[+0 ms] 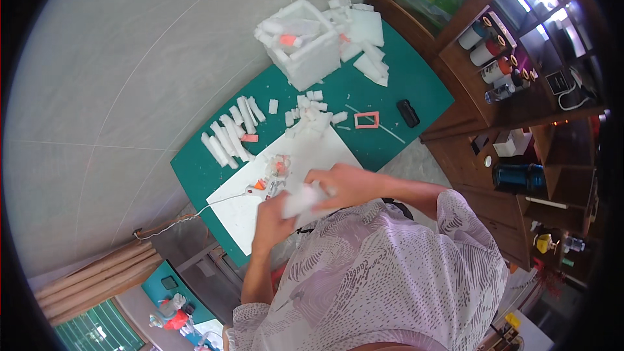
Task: Assembling strips of plastic foam into a structured unit using a hot glue gun.
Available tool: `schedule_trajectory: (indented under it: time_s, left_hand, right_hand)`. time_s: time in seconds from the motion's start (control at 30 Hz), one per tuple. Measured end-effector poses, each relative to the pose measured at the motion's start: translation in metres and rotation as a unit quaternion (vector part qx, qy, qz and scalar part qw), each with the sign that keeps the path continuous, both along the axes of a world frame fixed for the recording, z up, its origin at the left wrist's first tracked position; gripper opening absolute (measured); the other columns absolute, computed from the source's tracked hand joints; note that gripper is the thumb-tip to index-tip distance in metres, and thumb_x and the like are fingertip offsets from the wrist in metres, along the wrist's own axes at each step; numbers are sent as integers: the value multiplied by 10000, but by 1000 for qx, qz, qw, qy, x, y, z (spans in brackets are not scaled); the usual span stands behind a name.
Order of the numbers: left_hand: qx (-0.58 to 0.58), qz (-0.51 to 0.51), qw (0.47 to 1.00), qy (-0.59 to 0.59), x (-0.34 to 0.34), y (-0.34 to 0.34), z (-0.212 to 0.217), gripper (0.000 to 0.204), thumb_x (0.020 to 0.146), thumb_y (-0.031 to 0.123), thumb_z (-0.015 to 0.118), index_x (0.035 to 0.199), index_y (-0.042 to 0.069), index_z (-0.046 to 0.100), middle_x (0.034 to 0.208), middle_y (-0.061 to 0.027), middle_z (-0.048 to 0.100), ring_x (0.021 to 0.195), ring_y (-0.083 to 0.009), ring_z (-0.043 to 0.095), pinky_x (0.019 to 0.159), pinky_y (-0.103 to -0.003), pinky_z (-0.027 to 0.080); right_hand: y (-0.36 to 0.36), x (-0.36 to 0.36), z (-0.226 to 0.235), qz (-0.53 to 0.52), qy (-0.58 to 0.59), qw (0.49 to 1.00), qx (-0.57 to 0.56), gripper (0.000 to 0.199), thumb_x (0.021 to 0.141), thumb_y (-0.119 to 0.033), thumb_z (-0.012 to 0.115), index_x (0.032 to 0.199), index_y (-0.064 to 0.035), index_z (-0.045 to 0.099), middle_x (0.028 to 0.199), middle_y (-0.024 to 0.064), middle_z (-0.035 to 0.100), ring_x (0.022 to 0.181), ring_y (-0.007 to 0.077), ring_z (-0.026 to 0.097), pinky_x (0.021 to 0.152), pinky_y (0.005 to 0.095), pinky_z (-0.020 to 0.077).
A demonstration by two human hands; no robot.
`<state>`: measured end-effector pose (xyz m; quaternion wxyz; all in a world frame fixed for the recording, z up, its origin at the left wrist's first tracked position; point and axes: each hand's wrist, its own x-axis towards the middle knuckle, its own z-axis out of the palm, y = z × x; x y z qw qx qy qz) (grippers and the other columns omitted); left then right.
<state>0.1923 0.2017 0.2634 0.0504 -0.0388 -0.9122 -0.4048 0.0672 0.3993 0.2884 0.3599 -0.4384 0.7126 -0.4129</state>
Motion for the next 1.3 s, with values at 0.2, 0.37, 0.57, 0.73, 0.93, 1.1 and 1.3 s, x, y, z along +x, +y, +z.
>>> schedule_trajectory:
  time_s: [0.2,0.37,0.57,0.73,0.93,1.1,1.3]
  left_hand:
    - [348,283,890,-79,48,-83,14,171,789,175,668,768,52,551,584,25,492,504,-75,461,461,-218,358]
    - [402,230,886,-39,5,-39,16,183,783,147,665,814,20,537,653,-14,537,577,-87,502,532,-230,401]
    - [516,280,809,24,-27,-16,-4,175,814,163,637,835,27,529,640,-29,511,548,-107,489,535,-244,411]
    - [487,282,825,-43,-35,17,-15,196,832,190,611,865,40,488,642,-26,477,543,-123,452,579,-289,434]
    - [591,353,714,127,-63,56,-19,165,862,184,581,849,42,497,609,-27,458,509,-113,432,547,-290,429]
    - [650,413,619,153,-61,59,-36,198,891,201,548,783,69,446,587,-3,388,484,-106,375,527,-298,389]
    - [667,427,572,214,-64,62,-28,218,912,254,522,760,114,452,571,22,351,483,-94,333,524,-260,351]
  right_hand:
    - [26,-42,22,-300,-149,940,-68,214,808,-197,641,950,-72,540,667,-1,557,524,52,486,484,236,392]
    - [-9,-15,5,-299,-137,938,-106,202,851,-207,601,985,-67,546,607,-34,475,495,29,425,447,191,360]
    - [6,-14,-43,-320,-369,863,-128,264,895,-206,533,1100,-39,541,616,-42,411,544,34,393,448,190,346]
    - [6,-29,-45,-189,-397,882,-168,376,892,-252,545,1198,-39,497,732,-13,461,560,47,416,465,194,363]
    - [10,-22,-76,-62,22,987,-146,436,748,-216,708,1106,-28,547,937,43,541,799,77,523,507,201,421]
    - [37,-39,-61,-95,-199,975,15,258,757,-198,701,946,-58,595,739,8,586,591,52,512,474,196,395]
    - [45,-46,-59,-145,-243,958,-44,148,774,-152,670,842,-71,568,693,-3,568,509,35,474,431,190,353]
